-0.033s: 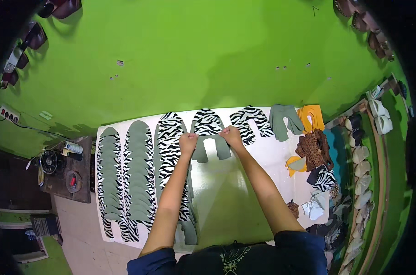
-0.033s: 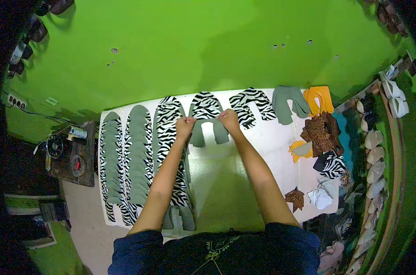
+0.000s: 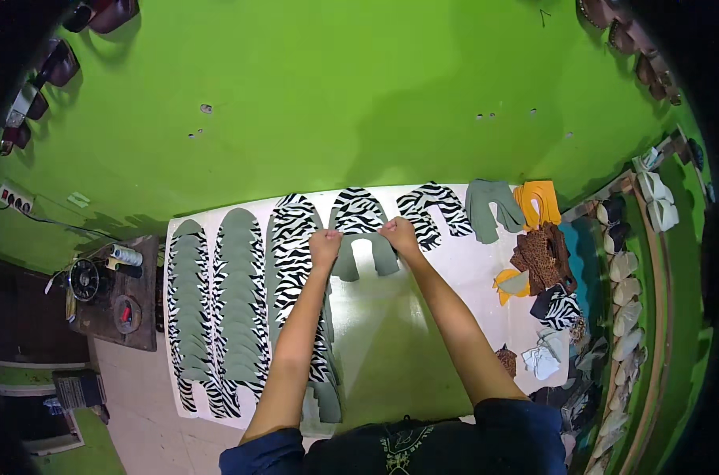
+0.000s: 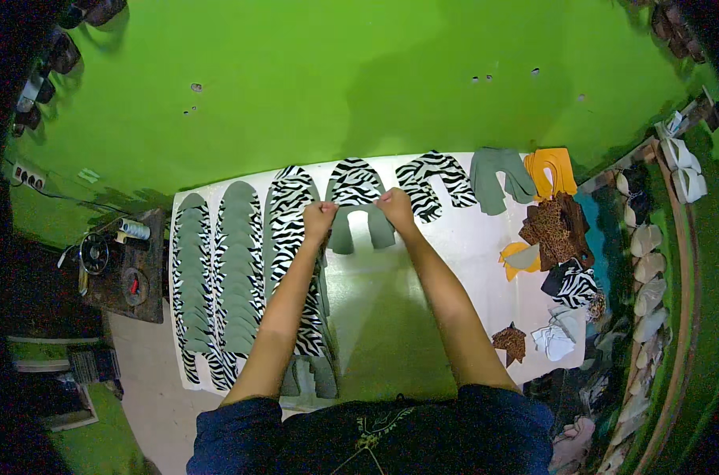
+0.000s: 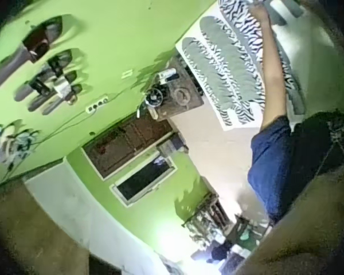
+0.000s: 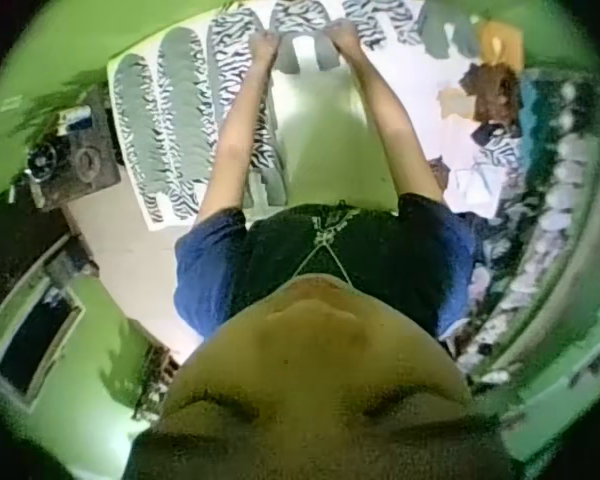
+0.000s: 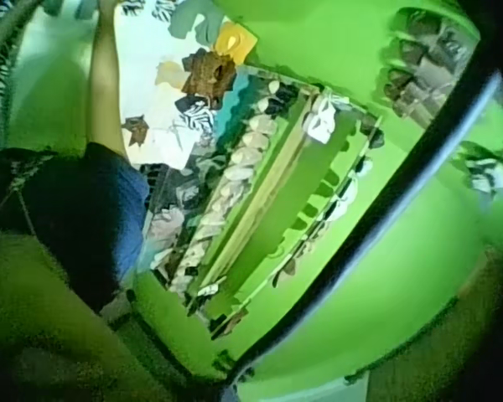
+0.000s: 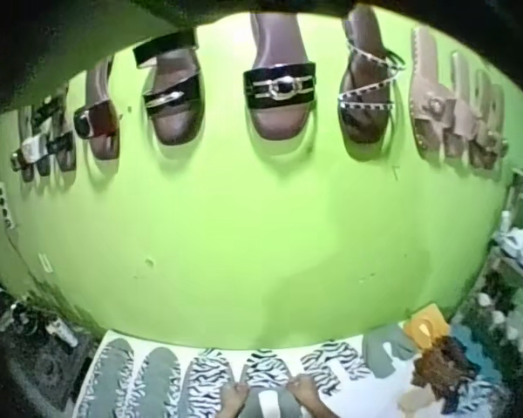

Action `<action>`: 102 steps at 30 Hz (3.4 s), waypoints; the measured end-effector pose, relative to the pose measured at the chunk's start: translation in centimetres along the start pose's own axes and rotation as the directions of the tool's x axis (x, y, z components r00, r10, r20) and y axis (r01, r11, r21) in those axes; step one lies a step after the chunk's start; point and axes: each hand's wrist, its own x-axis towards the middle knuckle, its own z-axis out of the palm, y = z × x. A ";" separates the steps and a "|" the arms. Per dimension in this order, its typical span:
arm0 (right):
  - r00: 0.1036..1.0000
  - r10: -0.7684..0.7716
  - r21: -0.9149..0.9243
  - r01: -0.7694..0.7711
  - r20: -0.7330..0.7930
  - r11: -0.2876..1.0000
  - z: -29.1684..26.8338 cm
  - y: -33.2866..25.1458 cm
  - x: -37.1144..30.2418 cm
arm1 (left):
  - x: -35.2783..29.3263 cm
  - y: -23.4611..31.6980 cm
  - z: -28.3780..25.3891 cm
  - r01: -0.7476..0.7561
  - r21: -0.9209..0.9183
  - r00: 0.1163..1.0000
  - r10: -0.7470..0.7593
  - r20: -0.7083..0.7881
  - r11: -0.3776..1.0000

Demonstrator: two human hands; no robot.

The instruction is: The person assembles shoe components by hand on a white work surface. They repeatedly pick up a zebra-print fabric piece and a green sole-like piece, align them, and press them together. The finished pairs are placed in a row on the table. The process is repeated for multiple units throughout the clip.

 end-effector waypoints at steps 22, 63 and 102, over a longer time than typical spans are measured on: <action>0.994 0.089 -0.120 -0.096 -0.064 0.988 0.6 0.1 0.6 | 0.1 1.5 0.9 0.016 0.193 0.998 -0.004 -0.061 0.981; 0.896 -0.441 -0.742 0.332 0.055 0.582 1.7 -1.6 -8.3 | -2.4 1.8 1.4 -0.214 0.724 0.891 0.435 -0.131 0.656; 0.961 -0.272 -0.660 0.242 0.060 0.711 -2.9 -2.7 -13.2 | -11.3 4.9 3.7 -0.404 0.641 0.911 0.353 0.213 0.653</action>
